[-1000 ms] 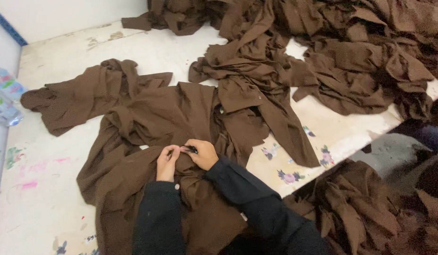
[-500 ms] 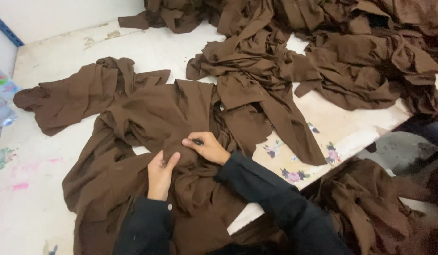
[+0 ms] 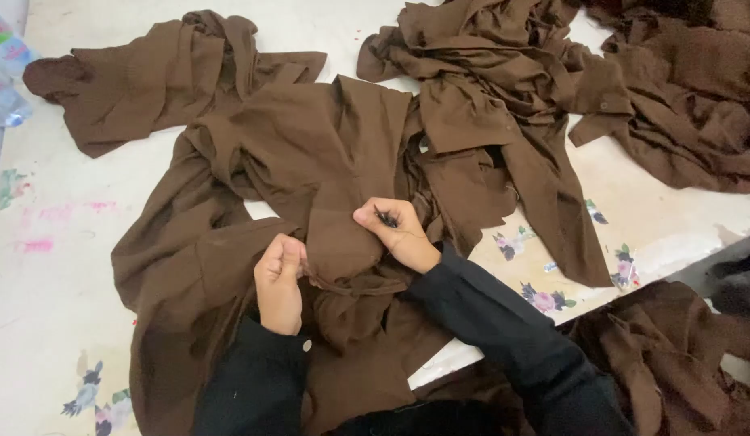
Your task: Trimming loose threads from brown garments using thread snips in a sewing factory.
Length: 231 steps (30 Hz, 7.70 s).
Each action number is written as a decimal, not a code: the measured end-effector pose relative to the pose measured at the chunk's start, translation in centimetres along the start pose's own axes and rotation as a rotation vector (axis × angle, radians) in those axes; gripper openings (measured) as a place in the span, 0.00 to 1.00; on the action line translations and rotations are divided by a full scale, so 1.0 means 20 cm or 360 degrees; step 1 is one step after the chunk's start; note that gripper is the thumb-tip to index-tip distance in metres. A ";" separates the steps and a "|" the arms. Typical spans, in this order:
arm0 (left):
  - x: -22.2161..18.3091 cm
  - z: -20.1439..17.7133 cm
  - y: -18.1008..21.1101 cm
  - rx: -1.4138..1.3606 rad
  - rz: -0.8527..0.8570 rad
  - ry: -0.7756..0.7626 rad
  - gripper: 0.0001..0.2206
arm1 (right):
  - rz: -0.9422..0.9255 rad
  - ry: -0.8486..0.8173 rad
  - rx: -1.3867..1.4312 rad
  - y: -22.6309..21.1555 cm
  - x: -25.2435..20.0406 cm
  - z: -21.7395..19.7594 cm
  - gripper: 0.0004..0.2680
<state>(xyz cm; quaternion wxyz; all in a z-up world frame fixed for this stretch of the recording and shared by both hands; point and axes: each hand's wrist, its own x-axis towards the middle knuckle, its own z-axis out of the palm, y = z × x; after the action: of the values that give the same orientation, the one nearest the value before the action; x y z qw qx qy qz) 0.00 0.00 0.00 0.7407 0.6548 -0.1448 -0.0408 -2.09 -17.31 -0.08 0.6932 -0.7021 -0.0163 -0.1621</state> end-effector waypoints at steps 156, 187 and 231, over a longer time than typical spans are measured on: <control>-0.15 0.08 0.21 -0.0511 0.0284 -0.0639 0.21 | -0.0263 -0.0501 -0.0110 -0.14 -0.09 -0.11 0.08; 0.03 -0.10 -0.27 0.0712 -0.0172 -0.0426 0.12 | 0.0058 0.0537 -0.0074 -0.13 -0.03 -0.11 0.05; -0.03 -0.02 -0.09 0.0575 0.0557 0.0166 0.07 | -0.1022 0.0003 -0.0528 -0.20 -0.12 0.04 0.14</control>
<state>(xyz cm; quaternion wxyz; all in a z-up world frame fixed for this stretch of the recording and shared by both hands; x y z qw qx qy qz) -0.19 0.31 -1.98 0.6140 0.7426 -0.2225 0.1484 -5.11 -15.93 3.19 0.4837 -0.7639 -0.2087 -0.3728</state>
